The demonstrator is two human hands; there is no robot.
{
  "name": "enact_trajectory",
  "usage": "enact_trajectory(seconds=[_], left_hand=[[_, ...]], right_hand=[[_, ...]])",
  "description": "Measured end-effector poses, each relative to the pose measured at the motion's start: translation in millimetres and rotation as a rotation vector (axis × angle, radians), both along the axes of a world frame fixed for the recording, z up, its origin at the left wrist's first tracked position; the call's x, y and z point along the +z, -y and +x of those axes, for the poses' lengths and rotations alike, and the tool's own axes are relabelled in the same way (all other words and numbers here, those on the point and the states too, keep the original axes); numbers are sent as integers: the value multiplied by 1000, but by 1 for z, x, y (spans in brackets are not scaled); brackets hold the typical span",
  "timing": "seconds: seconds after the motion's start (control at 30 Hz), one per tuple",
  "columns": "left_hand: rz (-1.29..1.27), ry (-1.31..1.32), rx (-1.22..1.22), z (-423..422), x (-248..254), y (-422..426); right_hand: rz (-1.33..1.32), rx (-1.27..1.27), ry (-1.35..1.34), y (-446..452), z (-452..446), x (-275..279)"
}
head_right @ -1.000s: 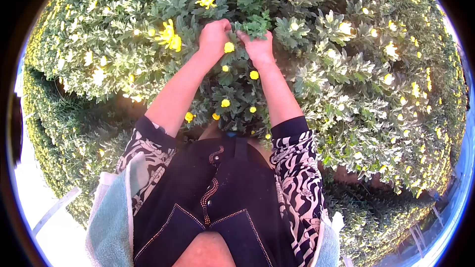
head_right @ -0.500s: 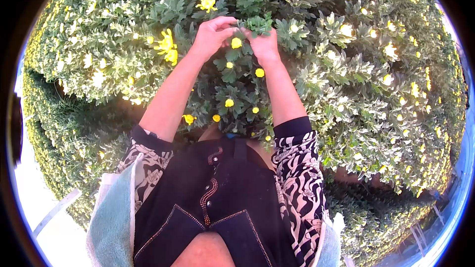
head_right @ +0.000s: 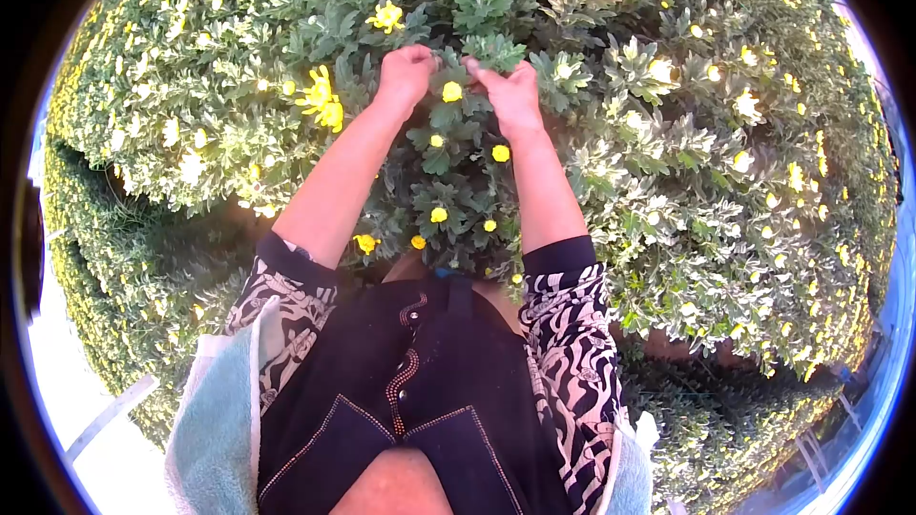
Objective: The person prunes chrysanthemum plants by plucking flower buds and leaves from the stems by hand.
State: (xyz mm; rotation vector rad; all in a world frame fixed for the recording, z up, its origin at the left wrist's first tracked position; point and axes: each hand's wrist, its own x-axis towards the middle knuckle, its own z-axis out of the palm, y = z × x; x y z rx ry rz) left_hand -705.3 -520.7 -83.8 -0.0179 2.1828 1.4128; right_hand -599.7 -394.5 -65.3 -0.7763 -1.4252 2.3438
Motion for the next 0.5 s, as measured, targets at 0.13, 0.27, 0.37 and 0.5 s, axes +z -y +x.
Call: enact_trajectory(seconds=[0.13,0.27,0.37,0.5], left_hand=[[148,-20,76,-5,20,-6],[207,-13,48,-22,17,-18],[224,-11,60,-27,21,-29],[232,12,96,-38,20,-35]], right_hand=[[-143,-373,-6,-49,-26,-33],[-51,-284,-8,-58,-63,-22],[86,-10,179,-66,-88,-25],[47,90,222,-58,-103,-31]])
